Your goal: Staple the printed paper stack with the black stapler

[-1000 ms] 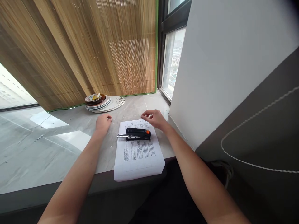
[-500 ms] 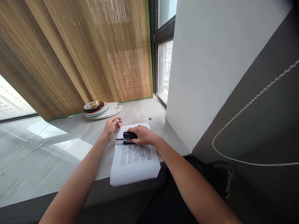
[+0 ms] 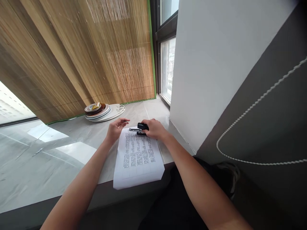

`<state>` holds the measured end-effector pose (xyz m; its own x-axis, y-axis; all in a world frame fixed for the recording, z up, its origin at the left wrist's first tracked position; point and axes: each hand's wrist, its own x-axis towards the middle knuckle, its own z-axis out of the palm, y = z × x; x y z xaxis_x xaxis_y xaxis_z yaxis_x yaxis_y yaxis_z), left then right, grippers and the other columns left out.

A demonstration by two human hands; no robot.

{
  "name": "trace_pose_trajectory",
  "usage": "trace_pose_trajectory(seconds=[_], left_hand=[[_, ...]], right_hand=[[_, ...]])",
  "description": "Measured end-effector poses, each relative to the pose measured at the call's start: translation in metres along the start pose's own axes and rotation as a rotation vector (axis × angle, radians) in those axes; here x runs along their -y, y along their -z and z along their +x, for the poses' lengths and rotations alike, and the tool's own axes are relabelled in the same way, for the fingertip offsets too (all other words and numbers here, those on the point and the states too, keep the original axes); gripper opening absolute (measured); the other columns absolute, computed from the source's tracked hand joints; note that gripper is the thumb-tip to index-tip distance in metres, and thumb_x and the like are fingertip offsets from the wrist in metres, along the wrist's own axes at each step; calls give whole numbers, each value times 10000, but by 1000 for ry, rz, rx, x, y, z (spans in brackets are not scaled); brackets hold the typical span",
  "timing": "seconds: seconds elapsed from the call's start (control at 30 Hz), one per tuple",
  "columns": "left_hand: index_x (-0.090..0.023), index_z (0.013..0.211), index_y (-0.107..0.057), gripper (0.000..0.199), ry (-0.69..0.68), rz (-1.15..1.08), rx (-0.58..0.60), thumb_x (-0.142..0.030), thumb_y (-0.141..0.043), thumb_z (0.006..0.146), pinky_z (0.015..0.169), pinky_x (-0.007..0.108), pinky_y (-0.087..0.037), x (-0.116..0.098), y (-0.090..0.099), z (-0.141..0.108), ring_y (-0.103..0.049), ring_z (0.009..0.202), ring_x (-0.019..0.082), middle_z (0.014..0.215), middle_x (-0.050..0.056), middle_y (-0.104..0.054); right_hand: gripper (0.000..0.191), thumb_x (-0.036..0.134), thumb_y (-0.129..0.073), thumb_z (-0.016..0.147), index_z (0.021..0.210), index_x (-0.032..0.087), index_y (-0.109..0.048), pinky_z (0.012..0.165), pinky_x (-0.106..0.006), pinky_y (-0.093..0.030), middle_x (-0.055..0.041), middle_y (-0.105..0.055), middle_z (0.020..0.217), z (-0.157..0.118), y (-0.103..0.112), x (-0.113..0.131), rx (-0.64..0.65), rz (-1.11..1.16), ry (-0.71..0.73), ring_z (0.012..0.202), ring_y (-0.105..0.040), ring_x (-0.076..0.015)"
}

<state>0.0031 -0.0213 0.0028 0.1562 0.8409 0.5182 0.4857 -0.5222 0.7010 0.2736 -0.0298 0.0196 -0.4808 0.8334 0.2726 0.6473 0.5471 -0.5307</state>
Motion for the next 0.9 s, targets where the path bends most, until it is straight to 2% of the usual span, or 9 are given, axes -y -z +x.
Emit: trace_pose_trajectory(seconds=[0.1, 0.2, 0.4, 0.7, 0.9], left_hand=[[-233, 1032, -807, 247, -170, 149, 100, -447, -718, 947, 882, 402, -573, -3, -2, -1, -716, 992, 246, 1062, 92, -776], [-255, 1031, -828, 225, -257, 232, 222, -434, -713, 959, 879, 414, -535, -1, -5, -2, -686, 932, 239, 999, 82, -779], [-260, 1046, -826, 223, -268, 264, 293, -439, -733, 952, 839, 401, -522, -2, -7, -4, -666, 896, 237, 979, 75, -793], [-289, 1017, -848, 163, -334, 217, 306, -401, -757, 941, 825, 413, -552, 2, -6, -5, -680, 898, 240, 983, 77, -801], [-298, 1107, -833, 198, -345, 186, 355, -391, -721, 972, 866, 438, -555, -3, 1, -3, -700, 931, 236, 1034, 83, -803]], right_hand=[[327, 285, -728, 881, 1208, 275, -730, 756, -295, -447, -56, -768, 1056, 0, 0, 1, 17, -48, -19, 953, -687, -242], [320, 293, -726, 882, 1201, 272, -729, 761, -298, -443, -58, -764, 1049, 0, -1, 0, 15, -66, -1, 968, -679, -246], [307, 270, -715, 873, 1179, 260, -738, 736, -300, -425, -61, -764, 1039, 1, 0, -1, 25, -84, 16, 954, -673, -243], [289, 250, -729, 867, 1154, 265, -755, 743, -303, -430, -45, -775, 1034, 0, 3, -3, 21, -21, 59, 963, -669, -236], [315, 237, -774, 827, 1140, 259, -785, 808, -304, -466, -39, -783, 1026, 0, 15, -23, -4, 121, 82, 988, -667, -221]])
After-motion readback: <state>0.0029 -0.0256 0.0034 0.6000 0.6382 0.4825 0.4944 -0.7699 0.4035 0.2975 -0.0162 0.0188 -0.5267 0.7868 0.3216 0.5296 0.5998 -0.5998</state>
